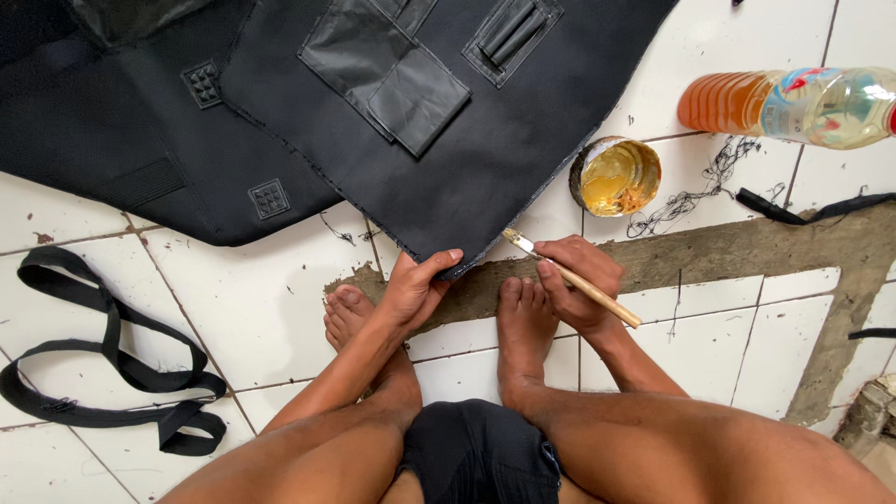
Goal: The person applies a yellowish substance to the edge of a black bag strap using a small brush. They hold the strap with one hand and paint along its length, occasionally dipping the brush into a small container of the substance.
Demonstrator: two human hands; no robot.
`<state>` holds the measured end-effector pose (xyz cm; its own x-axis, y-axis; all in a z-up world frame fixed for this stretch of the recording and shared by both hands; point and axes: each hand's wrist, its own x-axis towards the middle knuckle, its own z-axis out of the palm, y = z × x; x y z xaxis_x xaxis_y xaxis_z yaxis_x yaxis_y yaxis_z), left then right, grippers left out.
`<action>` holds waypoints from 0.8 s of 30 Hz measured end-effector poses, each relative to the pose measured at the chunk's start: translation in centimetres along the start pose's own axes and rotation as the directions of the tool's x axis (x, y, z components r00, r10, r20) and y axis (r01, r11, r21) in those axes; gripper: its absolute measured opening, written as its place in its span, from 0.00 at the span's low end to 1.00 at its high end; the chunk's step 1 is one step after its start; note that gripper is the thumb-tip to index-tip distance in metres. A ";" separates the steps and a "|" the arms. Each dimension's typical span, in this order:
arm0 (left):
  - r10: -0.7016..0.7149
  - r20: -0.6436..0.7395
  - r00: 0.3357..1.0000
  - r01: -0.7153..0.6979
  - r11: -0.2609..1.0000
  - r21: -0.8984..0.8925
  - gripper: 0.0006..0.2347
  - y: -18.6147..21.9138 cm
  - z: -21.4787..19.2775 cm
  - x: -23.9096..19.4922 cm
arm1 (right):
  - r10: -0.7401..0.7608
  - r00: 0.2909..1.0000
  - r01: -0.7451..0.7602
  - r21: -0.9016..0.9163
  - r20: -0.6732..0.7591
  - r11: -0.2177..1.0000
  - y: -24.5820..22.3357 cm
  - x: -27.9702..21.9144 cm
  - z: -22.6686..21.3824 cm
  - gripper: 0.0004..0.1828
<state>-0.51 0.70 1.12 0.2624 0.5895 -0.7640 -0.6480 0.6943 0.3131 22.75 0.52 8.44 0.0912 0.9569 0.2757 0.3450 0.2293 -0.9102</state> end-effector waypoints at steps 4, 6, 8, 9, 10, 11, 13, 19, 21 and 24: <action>0.001 0.002 1.000 -0.001 1.000 -0.005 0.24 -0.2 -0.5 0.1 | 0.010 1.000 -0.010 -0.022 -0.009 1.000 2.9 -1.7 -0.4 0.07; -0.015 -0.005 1.000 0.015 1.000 0.003 0.23 -0.4 -0.7 0.3 | 0.015 0.999 -0.016 -0.035 -0.029 0.999 2.8 -0.8 -0.8 0.08; -0.017 -0.007 1.000 0.017 1.000 0.003 0.23 -0.8 -1.1 0.6 | 0.006 1.000 -0.006 0.001 -0.015 1.000 2.6 -1.5 -0.1 0.09; -0.020 -0.001 1.000 0.020 1.000 0.005 0.22 -0.9 -1.3 0.8 | -0.007 1.000 0.007 0.032 -0.004 0.999 2.5 -1.9 0.2 0.09; -0.021 -0.001 1.000 0.021 1.000 0.005 0.22 -1.0 -1.4 0.8 | -0.006 1.000 0.007 0.031 -0.005 0.999 1.7 -1.5 0.2 0.09; -0.026 -0.006 1.000 0.026 1.000 0.005 0.23 -1.0 -1.4 0.8 | 0.011 1.000 -0.011 0.033 0.027 0.999 0.9 -1.0 0.3 0.08; -0.031 -0.012 0.999 0.031 0.999 0.005 0.23 -1.2 -1.8 1.0 | 0.029 0.998 -0.031 0.035 0.058 0.999 1.2 -1.1 0.2 0.07; -0.040 -0.036 0.999 0.040 0.999 -0.005 0.22 -1.2 -1.8 0.7 | 0.030 0.999 -0.031 0.038 0.038 0.999 1.7 -1.5 0.2 0.09; -0.050 -0.041 0.998 0.050 0.999 -0.004 0.21 -1.3 -2.0 0.9 | 0.018 0.995 -0.026 0.076 0.099 0.997 -1.4 0.3 0.9 0.06; -0.048 -0.036 0.998 0.048 0.999 -0.005 0.21 -0.7 -1.2 0.4 | 0.027 0.998 -0.033 0.124 0.051 0.992 2.8 -2.2 0.3 0.08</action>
<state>-0.80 -0.06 -0.08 0.2673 0.5401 -0.7980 -0.6384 0.7196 0.2731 23.20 -0.92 5.13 0.0524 0.9705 0.2352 0.2233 0.2181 -0.9500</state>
